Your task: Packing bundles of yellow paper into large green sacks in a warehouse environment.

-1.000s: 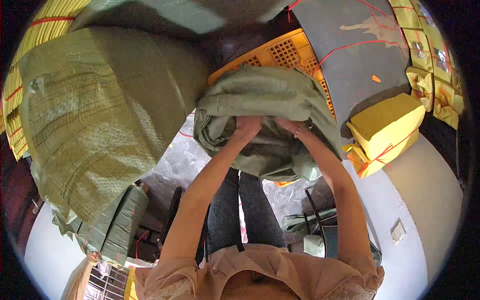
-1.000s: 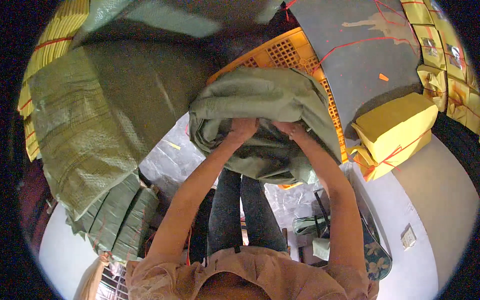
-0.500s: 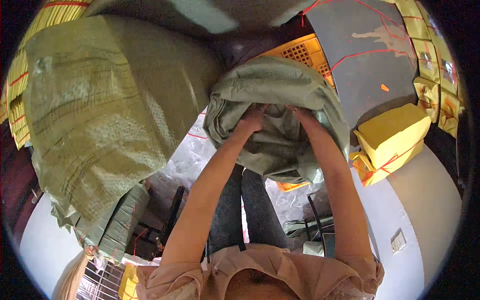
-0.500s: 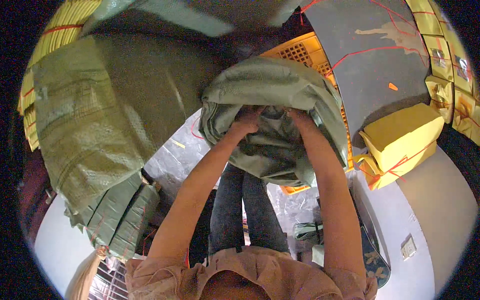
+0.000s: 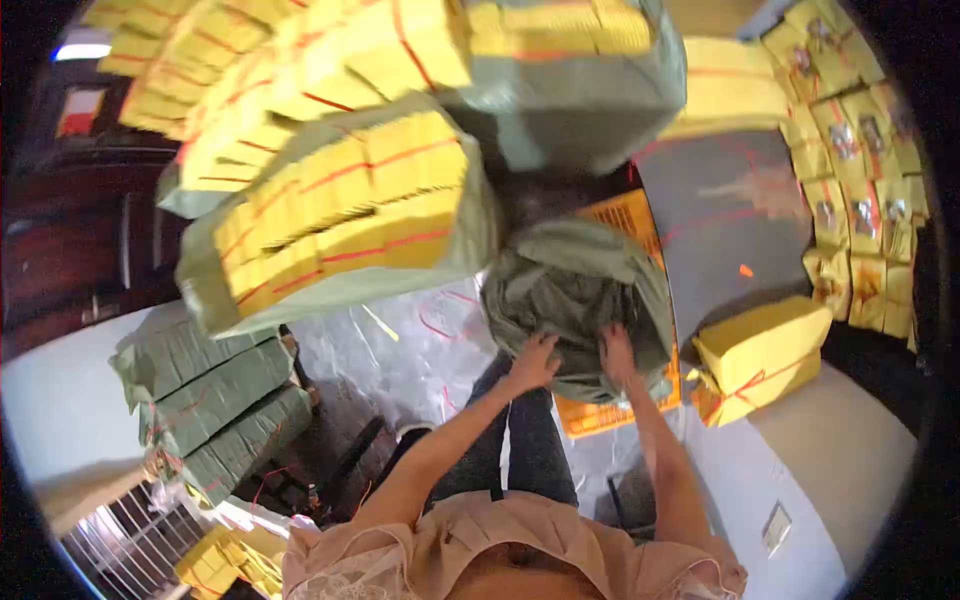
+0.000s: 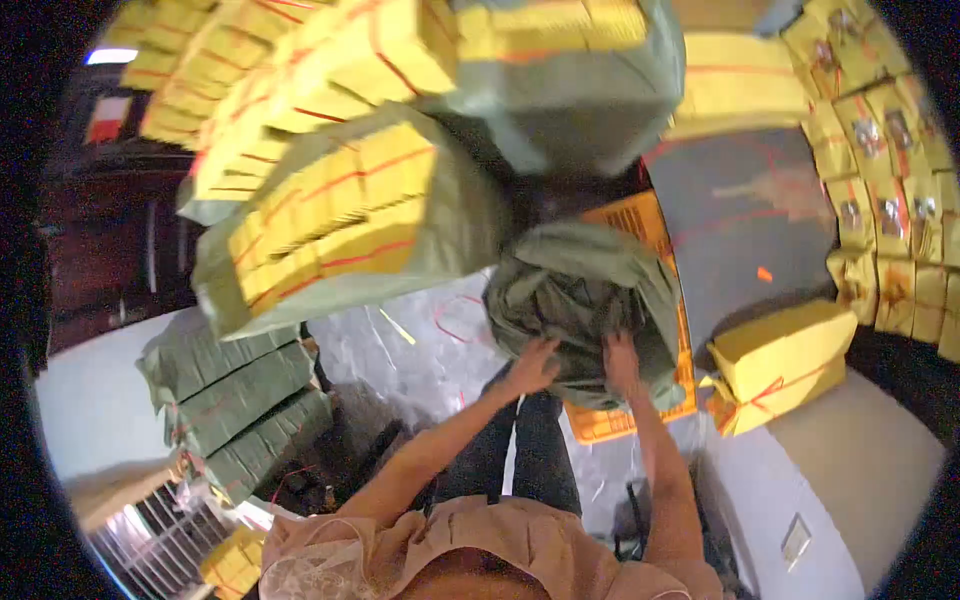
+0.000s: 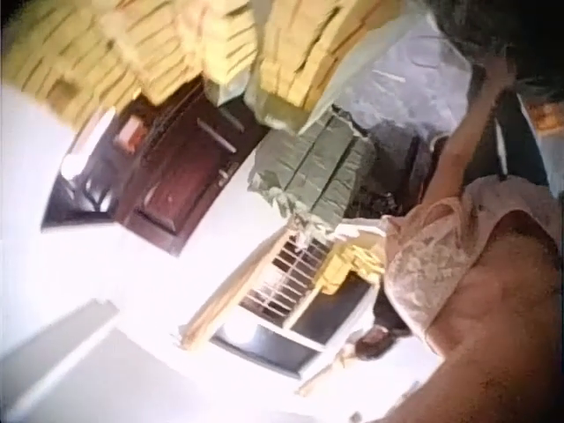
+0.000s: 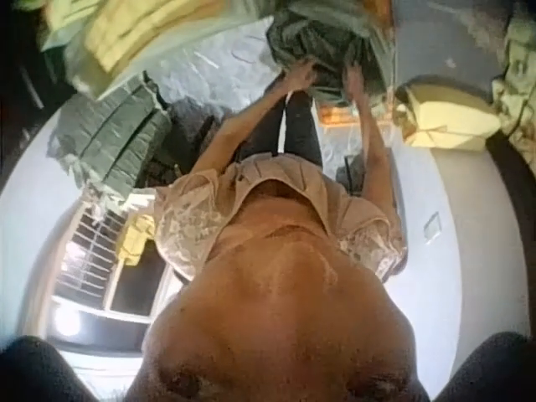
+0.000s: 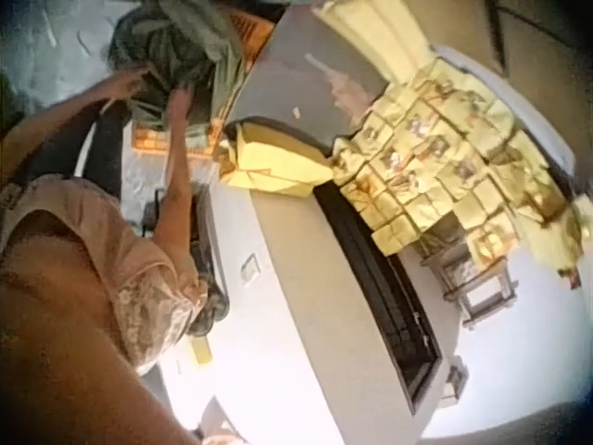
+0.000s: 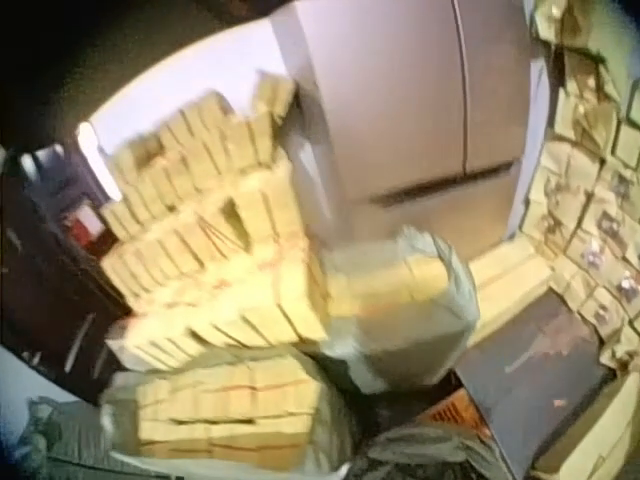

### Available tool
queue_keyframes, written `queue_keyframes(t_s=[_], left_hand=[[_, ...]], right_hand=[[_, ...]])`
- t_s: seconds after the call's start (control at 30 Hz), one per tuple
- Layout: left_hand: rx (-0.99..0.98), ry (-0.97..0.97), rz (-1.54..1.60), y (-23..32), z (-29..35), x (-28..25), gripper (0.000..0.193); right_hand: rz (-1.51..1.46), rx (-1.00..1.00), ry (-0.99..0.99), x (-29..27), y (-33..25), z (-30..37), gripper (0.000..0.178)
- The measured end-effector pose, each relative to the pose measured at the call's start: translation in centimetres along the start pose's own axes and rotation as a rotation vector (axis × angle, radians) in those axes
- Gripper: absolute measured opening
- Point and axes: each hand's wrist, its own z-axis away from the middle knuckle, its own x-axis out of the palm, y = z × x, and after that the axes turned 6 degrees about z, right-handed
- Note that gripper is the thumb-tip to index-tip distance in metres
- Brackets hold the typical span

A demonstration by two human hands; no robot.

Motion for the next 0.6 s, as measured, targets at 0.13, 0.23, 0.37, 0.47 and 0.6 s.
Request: queue_keyframes(t_s=[0.13,0.23,0.37,0.47,0.6], left_hand=[[0.108,0.058,0.164,4.8,5.4,-4.0,0.052],[0.109,0.239,0.196,8.1,8.5,-9.2,0.047],[0.013,0.439,0.285,10.0,10.4,-13.9,0.036],[0.105,0.532,0.418,11.0,10.6,-16.3,0.033],[0.225,0.634,0.531,13.6,9.7,-20.9,0.025]], right_hand=[[-0.129,-0.044,0.117,-1.5,-2.7,5.9,0.024],[-0.201,-0.023,0.171,-3.5,-6.6,7.3,0.020],[-0.259,-0.109,0.217,-6.4,-9.9,6.7,0.017],[-0.292,-0.139,0.257,-8.8,-11.9,4.1,0.017],[-0.381,-0.137,0.304,-14.7,-17.6,-0.3,0.015]])
